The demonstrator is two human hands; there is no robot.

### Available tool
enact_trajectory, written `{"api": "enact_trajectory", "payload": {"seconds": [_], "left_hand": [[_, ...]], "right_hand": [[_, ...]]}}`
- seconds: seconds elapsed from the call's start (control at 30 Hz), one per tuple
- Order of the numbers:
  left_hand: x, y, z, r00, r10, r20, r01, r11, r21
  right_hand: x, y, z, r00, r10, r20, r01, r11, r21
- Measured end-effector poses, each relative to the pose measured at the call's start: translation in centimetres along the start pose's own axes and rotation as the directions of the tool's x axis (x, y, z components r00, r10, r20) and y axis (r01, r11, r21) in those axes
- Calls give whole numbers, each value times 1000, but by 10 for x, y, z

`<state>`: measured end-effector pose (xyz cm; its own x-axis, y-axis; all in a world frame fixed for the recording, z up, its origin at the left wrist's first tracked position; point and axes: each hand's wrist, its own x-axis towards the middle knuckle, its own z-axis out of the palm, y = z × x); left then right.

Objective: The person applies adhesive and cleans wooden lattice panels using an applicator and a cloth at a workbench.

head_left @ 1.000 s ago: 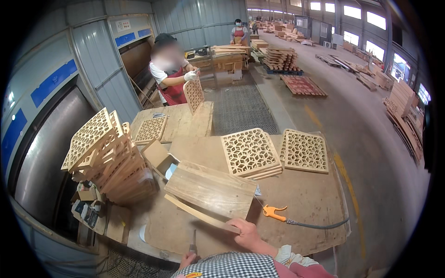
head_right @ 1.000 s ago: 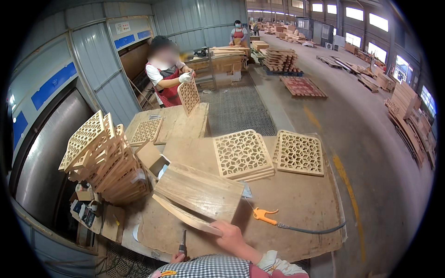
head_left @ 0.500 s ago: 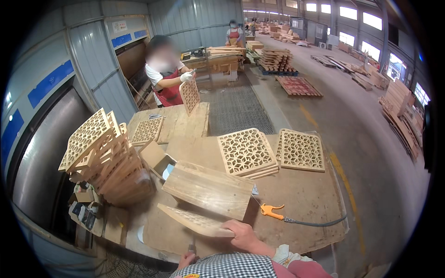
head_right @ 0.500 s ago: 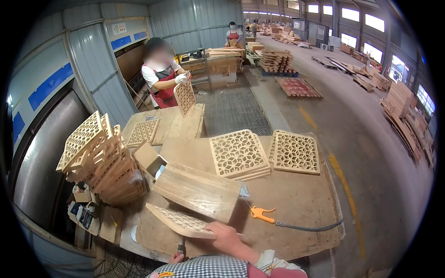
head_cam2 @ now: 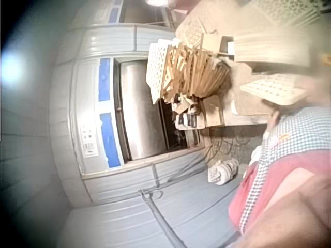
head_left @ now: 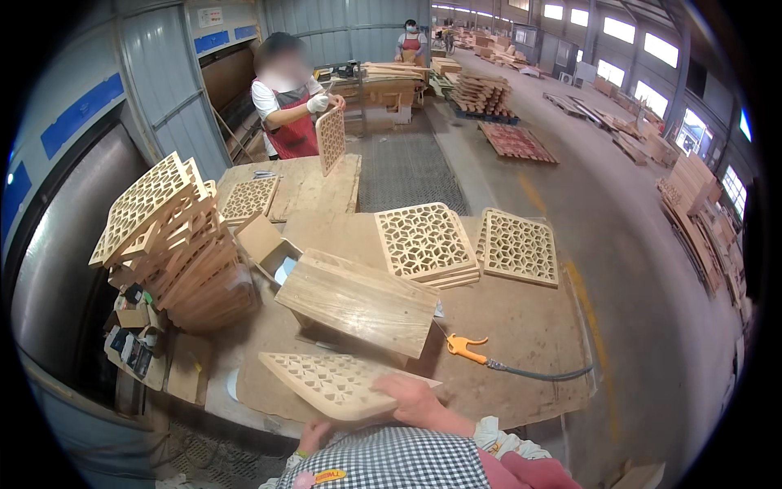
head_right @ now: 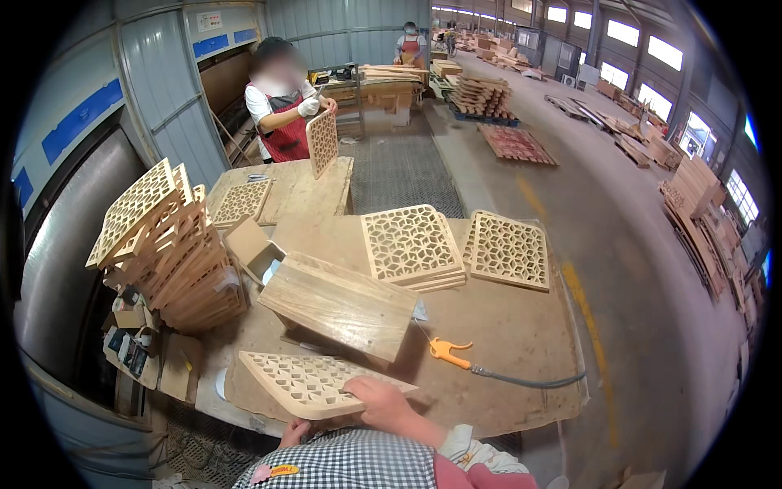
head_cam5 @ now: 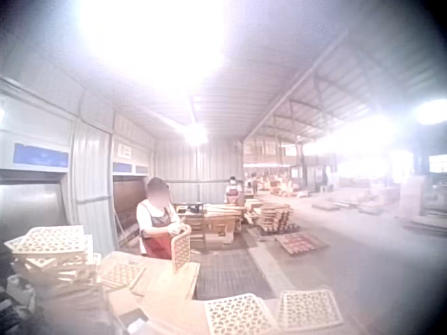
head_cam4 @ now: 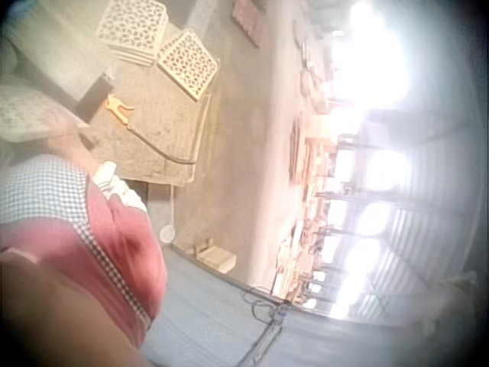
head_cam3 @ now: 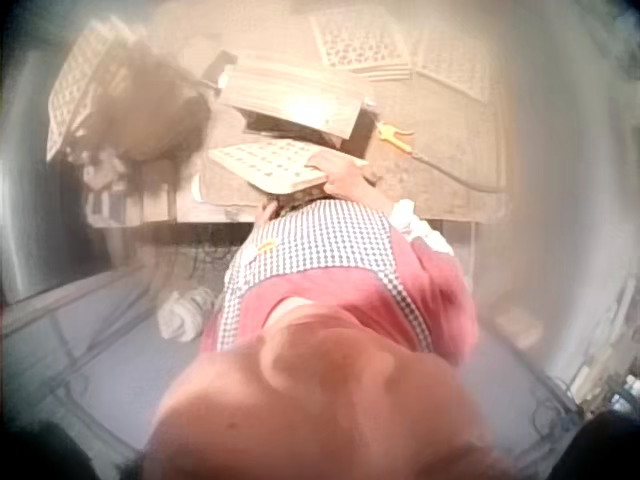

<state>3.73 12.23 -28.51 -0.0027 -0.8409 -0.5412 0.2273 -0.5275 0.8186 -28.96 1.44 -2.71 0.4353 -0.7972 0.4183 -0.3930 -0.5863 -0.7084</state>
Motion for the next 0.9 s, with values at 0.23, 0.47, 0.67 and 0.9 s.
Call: {"api": "enact_trajectory", "payload": {"seconds": [0.23, 0.47, 0.67, 0.9], "left_hand": [[-7, -3, -2, 999, 46, 21, -46, 999, -4], [32, -51, -37, 861, 436, 262, -505, 678, 534], [40, -49, -36, 882, 398, 254, -472, 725, 502], [40, -56, -35, 897, 386, 213, -440, 824, 357]], "right_hand": [[-12, -24, -12, 986, 126, -113, -126, 992, 3], [-14, -52, -52, 978, 140, -156, -170, 965, -199], [-23, -54, -44, 973, 226, -54, -219, 813, -540], [-24, -50, -22, 961, 278, -11, -228, 766, -601]]}}
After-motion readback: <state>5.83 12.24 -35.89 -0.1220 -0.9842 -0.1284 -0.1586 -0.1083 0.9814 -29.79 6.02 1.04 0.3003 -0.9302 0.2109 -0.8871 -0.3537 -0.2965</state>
